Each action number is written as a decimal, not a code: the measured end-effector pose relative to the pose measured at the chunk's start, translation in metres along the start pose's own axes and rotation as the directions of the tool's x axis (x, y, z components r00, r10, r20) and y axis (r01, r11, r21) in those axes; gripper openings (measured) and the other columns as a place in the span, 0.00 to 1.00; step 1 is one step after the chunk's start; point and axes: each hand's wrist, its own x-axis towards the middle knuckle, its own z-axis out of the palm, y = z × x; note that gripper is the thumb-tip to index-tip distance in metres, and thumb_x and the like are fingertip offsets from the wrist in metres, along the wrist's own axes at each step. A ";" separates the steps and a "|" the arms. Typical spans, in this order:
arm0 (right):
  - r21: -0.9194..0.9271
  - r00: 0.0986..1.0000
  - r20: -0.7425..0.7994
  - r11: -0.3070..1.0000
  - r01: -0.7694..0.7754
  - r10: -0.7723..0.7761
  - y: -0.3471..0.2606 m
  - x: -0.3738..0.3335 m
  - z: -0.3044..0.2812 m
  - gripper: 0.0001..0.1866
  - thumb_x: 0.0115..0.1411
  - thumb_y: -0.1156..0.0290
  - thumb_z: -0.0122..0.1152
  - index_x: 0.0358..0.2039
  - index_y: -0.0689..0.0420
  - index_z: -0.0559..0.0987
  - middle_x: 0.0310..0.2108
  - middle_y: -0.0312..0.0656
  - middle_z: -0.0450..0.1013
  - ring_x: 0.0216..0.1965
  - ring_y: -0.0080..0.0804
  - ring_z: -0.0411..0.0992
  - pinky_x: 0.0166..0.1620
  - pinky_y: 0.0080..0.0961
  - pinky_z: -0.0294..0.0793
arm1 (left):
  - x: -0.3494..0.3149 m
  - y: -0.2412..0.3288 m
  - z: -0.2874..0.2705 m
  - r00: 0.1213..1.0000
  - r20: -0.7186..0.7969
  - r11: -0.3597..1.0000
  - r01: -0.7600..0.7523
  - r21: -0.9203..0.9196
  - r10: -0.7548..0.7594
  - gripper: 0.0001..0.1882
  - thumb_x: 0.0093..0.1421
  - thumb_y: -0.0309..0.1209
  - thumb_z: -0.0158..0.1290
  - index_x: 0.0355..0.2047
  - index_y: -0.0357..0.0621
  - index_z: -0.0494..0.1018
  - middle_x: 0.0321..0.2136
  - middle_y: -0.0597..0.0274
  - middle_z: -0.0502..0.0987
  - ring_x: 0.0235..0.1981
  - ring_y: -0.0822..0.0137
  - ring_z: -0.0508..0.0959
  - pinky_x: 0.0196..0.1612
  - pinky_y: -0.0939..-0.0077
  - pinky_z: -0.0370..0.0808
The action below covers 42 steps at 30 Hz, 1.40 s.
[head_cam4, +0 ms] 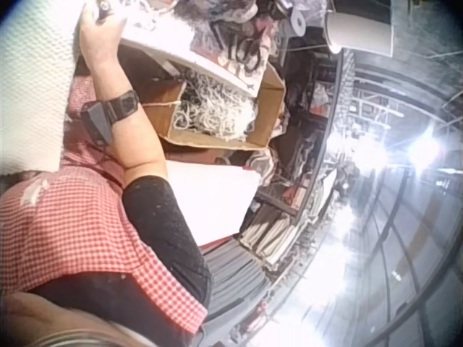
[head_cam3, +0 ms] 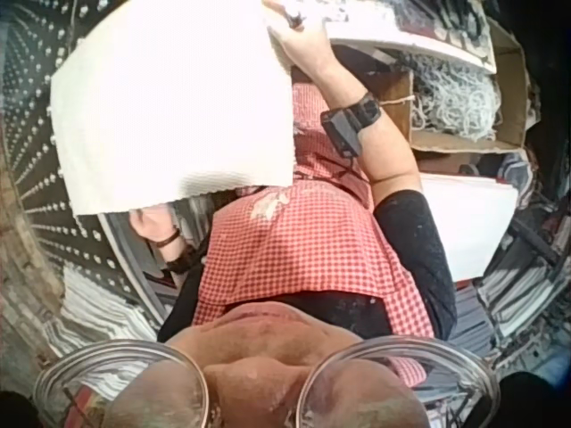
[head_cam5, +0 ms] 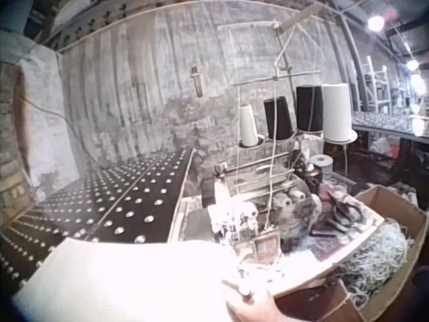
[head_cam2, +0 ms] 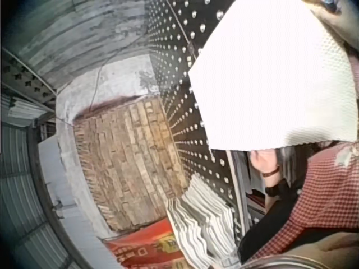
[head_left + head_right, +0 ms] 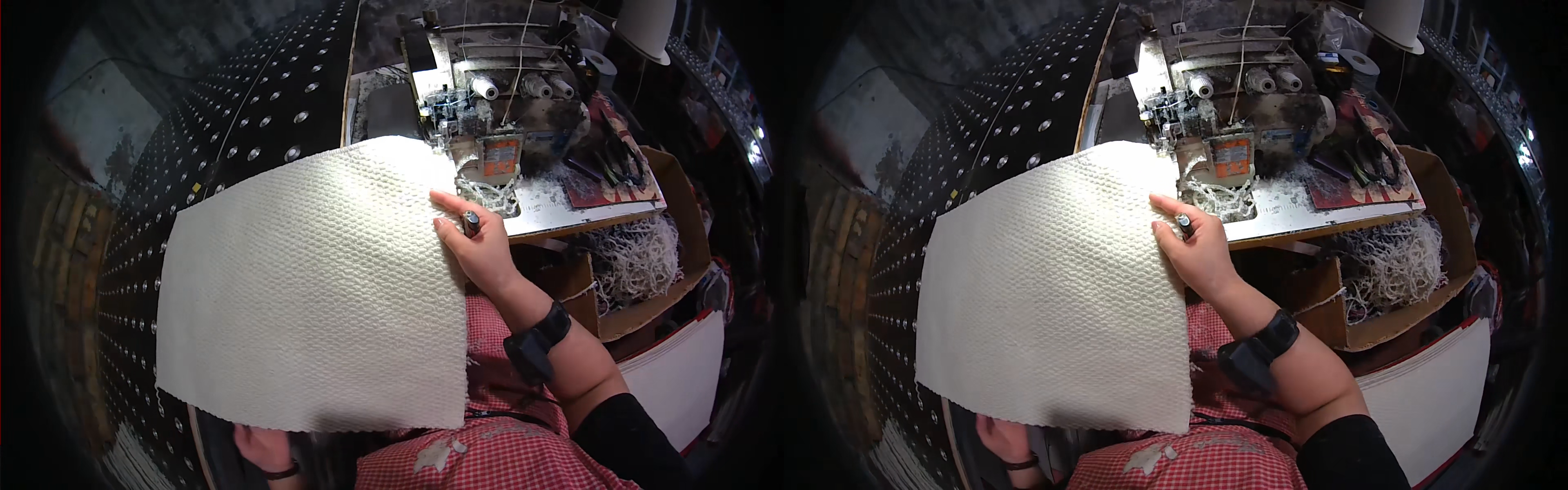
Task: The person is using an industrial sewing machine to finish the edges of textured white material pieces.
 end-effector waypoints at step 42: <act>-0.167 0.985 -0.112 0.979 0.115 -0.134 0.009 -0.003 -0.015 0.06 0.51 0.76 0.56 0.30 0.61 0.76 0.26 0.40 0.75 0.29 0.22 0.73 0.34 0.18 0.70 | 0.307 0.029 0.047 0.993 -0.115 0.959 0.034 0.283 -0.001 0.09 0.56 0.19 0.41 0.37 0.31 0.64 0.37 0.51 0.70 0.39 0.59 0.72 0.42 0.70 0.72</act>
